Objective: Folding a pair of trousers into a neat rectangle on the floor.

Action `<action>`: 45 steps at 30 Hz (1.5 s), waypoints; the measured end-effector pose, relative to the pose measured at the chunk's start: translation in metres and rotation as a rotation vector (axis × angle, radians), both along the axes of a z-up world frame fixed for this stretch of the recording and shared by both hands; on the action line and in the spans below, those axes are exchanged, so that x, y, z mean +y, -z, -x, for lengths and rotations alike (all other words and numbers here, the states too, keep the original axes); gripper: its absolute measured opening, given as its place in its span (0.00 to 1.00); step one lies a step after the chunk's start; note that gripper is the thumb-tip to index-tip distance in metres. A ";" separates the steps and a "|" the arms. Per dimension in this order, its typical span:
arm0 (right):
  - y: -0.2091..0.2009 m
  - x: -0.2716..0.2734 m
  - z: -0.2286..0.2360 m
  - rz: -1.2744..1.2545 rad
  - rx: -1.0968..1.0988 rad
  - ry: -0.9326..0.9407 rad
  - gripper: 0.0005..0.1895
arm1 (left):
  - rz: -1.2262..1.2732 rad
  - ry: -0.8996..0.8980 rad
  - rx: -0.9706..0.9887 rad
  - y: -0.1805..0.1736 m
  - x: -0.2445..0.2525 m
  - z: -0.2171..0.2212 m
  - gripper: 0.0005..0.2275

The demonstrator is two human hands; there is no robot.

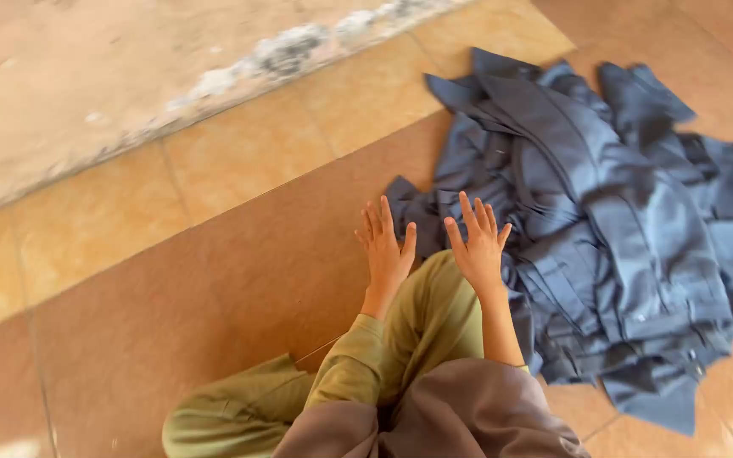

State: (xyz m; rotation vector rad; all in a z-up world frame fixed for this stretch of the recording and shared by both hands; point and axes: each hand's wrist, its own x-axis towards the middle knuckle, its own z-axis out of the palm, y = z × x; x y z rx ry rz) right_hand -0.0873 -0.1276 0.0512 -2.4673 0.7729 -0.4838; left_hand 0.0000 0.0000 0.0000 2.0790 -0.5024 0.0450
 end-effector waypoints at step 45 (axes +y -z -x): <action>0.177 -0.175 0.172 -0.196 0.130 0.391 0.20 | 0.751 0.519 1.241 0.094 -0.170 0.121 0.33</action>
